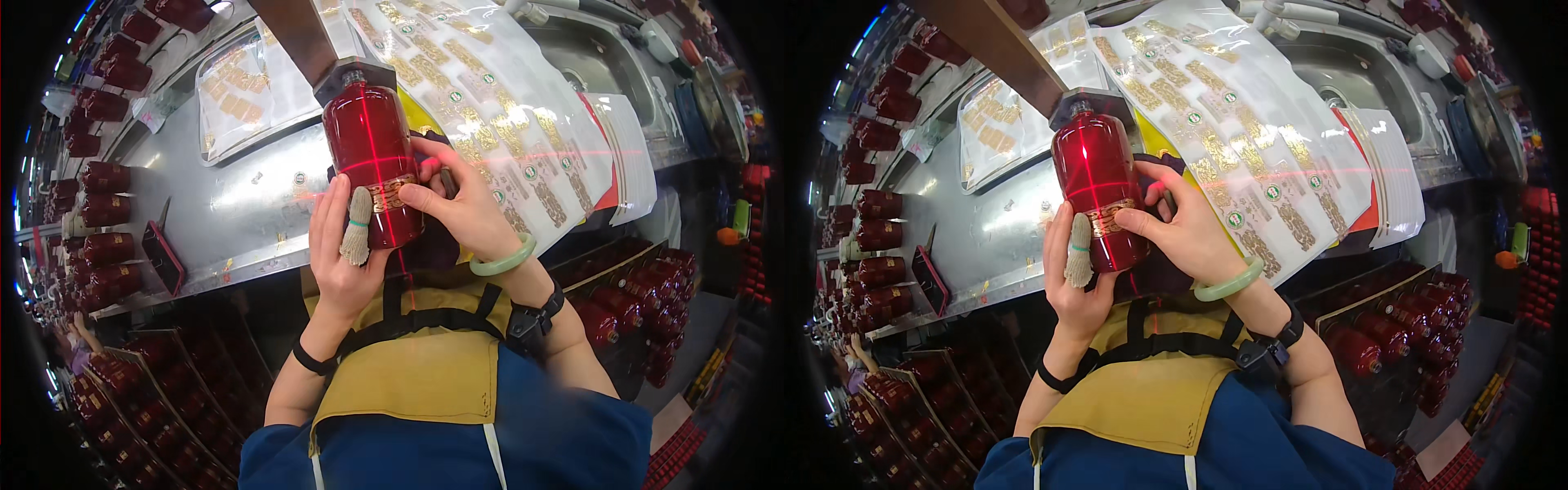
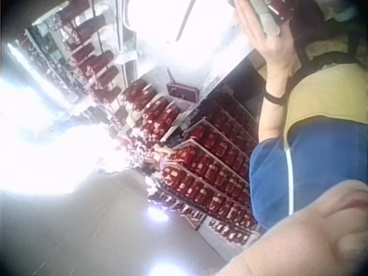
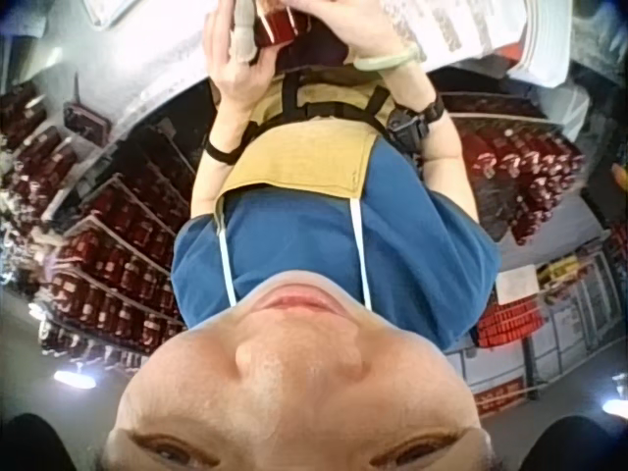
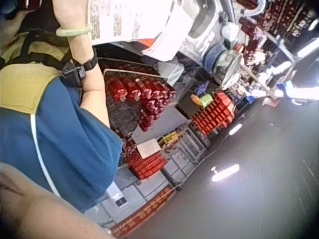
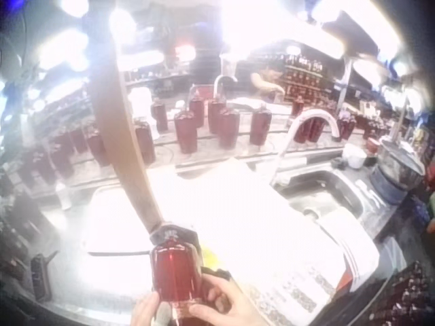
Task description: Applying adhesive labels and decorative strips to red liquor bottles on a production line.
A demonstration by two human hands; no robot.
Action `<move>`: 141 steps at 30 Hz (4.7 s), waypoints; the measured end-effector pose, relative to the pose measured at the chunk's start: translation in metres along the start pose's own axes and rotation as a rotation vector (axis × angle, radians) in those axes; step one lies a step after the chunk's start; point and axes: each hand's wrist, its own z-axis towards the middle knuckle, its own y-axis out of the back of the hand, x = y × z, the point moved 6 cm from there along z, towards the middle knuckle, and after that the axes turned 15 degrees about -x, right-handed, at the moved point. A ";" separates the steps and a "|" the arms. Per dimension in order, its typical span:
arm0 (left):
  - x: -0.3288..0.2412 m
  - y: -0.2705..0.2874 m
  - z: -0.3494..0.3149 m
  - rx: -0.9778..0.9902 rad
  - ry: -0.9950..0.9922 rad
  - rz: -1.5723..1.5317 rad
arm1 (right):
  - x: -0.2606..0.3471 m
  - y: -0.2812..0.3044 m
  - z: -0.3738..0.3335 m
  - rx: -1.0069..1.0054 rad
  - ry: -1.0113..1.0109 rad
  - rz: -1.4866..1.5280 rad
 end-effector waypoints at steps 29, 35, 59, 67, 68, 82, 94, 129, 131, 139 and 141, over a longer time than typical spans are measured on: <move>0.033 -0.017 0.012 0.221 0.579 -0.273 | 0.011 0.038 0.004 -0.254 0.170 -0.176; 0.021 -0.001 0.018 0.167 0.294 -0.149 | 0.011 0.046 0.012 -0.254 0.255 -0.182; 0.028 -0.025 -0.005 0.095 1.031 -0.836 | 0.001 -0.001 0.003 -0.010 0.026 -0.088; 0.019 -0.003 0.003 0.084 0.380 -0.380 | 0.011 0.003 0.003 0.042 0.009 -0.094; 0.010 -0.002 0.008 0.077 0.313 -0.306 | 0.015 0.007 0.008 0.008 0.026 -0.023; 0.033 -0.009 -0.004 0.132 0.661 -0.632 | 0.026 0.010 0.006 0.120 0.169 -0.337; 0.037 -0.020 -0.013 0.088 0.929 -0.865 | 0.025 0.013 0.010 0.140 0.164 -0.279; -0.001 0.011 -0.025 0.199 -0.079 0.150 | 0.010 0.021 -0.025 -0.265 0.461 -0.211; 0.008 0.009 -0.033 0.145 -0.009 -0.011 | 0.006 0.034 -0.021 -0.252 0.417 -0.310; 0.021 0.019 -0.017 0.064 0.146 -0.128 | 0.010 0.050 -0.016 -0.267 0.302 -0.066; 0.019 0.014 -0.005 0.078 0.233 -0.205 | 0.012 0.049 -0.014 -0.259 0.367 -0.091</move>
